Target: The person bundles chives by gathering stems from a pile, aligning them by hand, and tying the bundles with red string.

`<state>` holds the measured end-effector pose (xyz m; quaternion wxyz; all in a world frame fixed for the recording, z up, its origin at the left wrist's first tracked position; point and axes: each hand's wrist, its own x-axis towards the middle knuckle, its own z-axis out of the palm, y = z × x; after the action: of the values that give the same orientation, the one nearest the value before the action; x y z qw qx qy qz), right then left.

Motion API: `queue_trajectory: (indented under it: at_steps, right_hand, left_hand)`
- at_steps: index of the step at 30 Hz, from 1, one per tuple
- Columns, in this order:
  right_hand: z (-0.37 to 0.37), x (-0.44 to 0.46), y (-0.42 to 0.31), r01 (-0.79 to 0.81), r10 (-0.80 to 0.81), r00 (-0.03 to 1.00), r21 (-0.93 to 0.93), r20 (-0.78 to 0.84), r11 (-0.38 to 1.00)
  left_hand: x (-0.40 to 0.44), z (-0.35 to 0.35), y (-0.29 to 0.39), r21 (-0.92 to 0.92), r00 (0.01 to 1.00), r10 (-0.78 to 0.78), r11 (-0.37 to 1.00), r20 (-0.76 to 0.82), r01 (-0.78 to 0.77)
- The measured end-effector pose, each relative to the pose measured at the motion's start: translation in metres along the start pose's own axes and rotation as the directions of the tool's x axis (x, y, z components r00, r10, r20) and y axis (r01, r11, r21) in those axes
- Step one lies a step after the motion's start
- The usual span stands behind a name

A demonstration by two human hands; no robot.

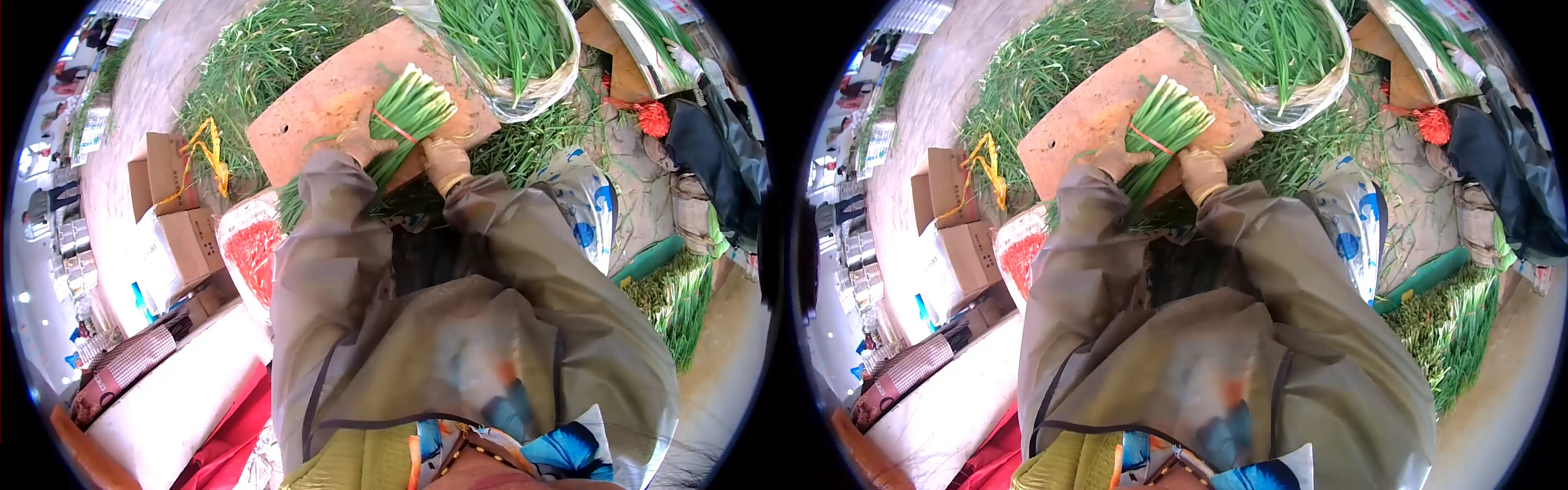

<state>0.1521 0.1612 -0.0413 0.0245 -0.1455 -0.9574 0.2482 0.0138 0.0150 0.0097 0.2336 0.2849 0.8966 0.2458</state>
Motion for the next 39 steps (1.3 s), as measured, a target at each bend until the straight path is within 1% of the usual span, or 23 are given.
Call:
queue_trajectory:
  at_steps: [5, 8, 11, 12, 13, 15, 17, 19, 20, 22, 23, 24, 25, 26, 28, 29, 31, 32, 33, 34, 36, 37, 39]
  right_hand:
    - [-0.041, -0.005, -0.004, -0.029, -0.018, 0.968, 0.185, 0.249, 0.982]
    - [-0.053, -0.007, -0.005, 0.17, -0.169, 0.985, 0.25, -0.024, 0.953]
    - [-0.04, 0.007, -0.015, 0.429, -0.314, 0.891, 0.38, -0.328, 0.819]
    - [-0.039, 0.008, -0.022, 0.09, -0.115, 0.993, 0.856, -0.037, 0.509]
    - [-0.04, 0.009, -0.026, -0.328, -0.087, 0.941, 0.945, 0.327, 0.006]
    - [-0.038, 0.001, -0.027, -0.349, -0.113, 0.929, 0.936, 0.351, 0.045]
    - [-0.05, -0.002, -0.036, -0.361, 0.127, 0.932, 0.909, 0.34, 0.209]
    - [-0.053, 0.019, -0.053, -0.298, 0.15, 0.953, 0.9, 0.263, 0.318]
    - [-0.057, 0.045, -0.062, -0.021, 0.002, 1.0, 0.849, 0.023, 0.528]
    - [-0.064, 0.102, -0.084, 0.382, -0.355, 0.921, 0.198, -0.157, 0.903]
    - [-0.07, 0.118, -0.095, 0.417, -0.461, 0.886, -0.357, -0.042, 0.835]
    - [-0.081, 0.121, -0.098, 0.42, -0.468, 0.882, -0.362, -0.051, 0.832]
    - [-0.098, 0.122, -0.101, 0.184, -0.194, 0.981, 0.225, 0.023, 0.957]
    - [-0.113, 0.115, -0.1, -0.184, 0.008, 0.968, 0.69, 0.25, 0.699]
    - [-0.136, 0.083, -0.067, 0.261, -0.235, 0.965, 0.478, -0.115, 0.838]
    - [-0.161, 0.062, -0.047, 0.544, -0.511, 0.832, 0.139, -0.217, 0.827]
    - [-0.194, 0.014, -0.03, 0.277, -0.218, 0.959, 0.445, -0.18, 0.852]
    - [-0.197, -0.008, -0.024, 0.061, -0.101, 0.995, 0.716, 0.013, 0.696]
    - [-0.176, -0.028, 0.004, -0.16, -0.102, 0.944, 0.705, 0.314, 0.691]
    - [-0.167, -0.047, 0.002, -0.317, -0.22, 0.833, 0.764, 0.508, 0.563]
    - [-0.141, -0.083, -0.015, -0.586, -0.317, 0.572, 0.648, 0.756, 0.486]
    - [-0.138, -0.095, -0.029, -0.579, -0.435, 0.492, 0.656, 0.754, 0.483]
    - [-0.136, -0.109, -0.051, -0.775, -0.752, 0.409, 0.632, 0.518, 0.014]
  left_hand:
    - [0.0, -0.015, 0.005, 0.044, 0.99, -0.093, 0.995, 0.104, 0.089]
    - [-0.018, -0.014, 0.028, 0.293, 0.988, 0.139, 0.949, -0.064, -0.114]
    - [-0.009, 0.016, 0.039, 0.394, 0.991, 0.037, 0.919, -0.129, 0.017]
    - [-0.005, 0.02, 0.033, 0.361, 0.976, 0.054, 0.932, -0.21, 0.026]
    - [-0.001, 0.024, 0.028, 0.358, 0.977, 0.047, 0.933, -0.208, 0.031]
    - [0.008, 0.022, 0.034, 0.301, 0.953, -0.249, 0.908, -0.17, 0.291]
    - [0.012, 0.036, 0.03, 0.338, 0.933, -0.174, 0.898, -0.315, 0.282]
    - [0.007, 0.04, 0.04, 0.242, 0.901, -0.264, 0.902, -0.345, 0.357]
    - [0.012, 0.071, 0.023, 0.449, 0.866, -0.096, 0.824, -0.491, 0.346]
    - [0.001, 0.082, 0.032, 0.467, 0.792, 0.057, 0.833, -0.608, 0.298]
    - [-0.005, 0.081, 0.036, 0.407, 0.788, 0.037, 0.871, -0.614, 0.276]
    - [-0.004, 0.075, 0.038, 0.374, 0.777, 0.032, 0.889, -0.628, 0.265]
    - [-0.004, 0.07, 0.04, 0.34, 0.766, 0.027, 0.906, -0.642, 0.253]
    - [-0.005, 0.063, 0.041, 0.26, 0.807, -0.037, 0.937, -0.589, 0.233]
    - [-0.008, 0.046, 0.044, 0.183, 0.839, -0.065, 0.964, -0.541, 0.193]
    - [-0.013, 0.034, 0.045, 0.094, 0.857, -0.081, 0.985, -0.508, 0.148]
    - [-0.028, 0.013, 0.051, -0.089, 0.888, -0.106, 0.993, -0.447, 0.074]
    - [-0.045, -0.005, 0.077, -0.349, 0.81, -0.066, 0.921, -0.583, -0.176]
    - [-0.05, -0.011, 0.08, -0.733, 0.838, -0.054, 0.517, -0.544, -0.443]
    - [-0.071, -0.03, 0.103, -0.875, 0.88, -0.057, 0.155, -0.472, -0.459]
    - [-0.108, -0.049, 0.136, -0.87, 0.885, 0.005, -0.183, -0.466, -0.457]
    - [-0.127, -0.058, 0.153, -0.839, 0.886, 0.036, -0.343, -0.462, -0.423]
    - [-0.151, -0.044, 0.149, -0.707, 0.809, 0.339, -0.696, -0.481, -0.129]
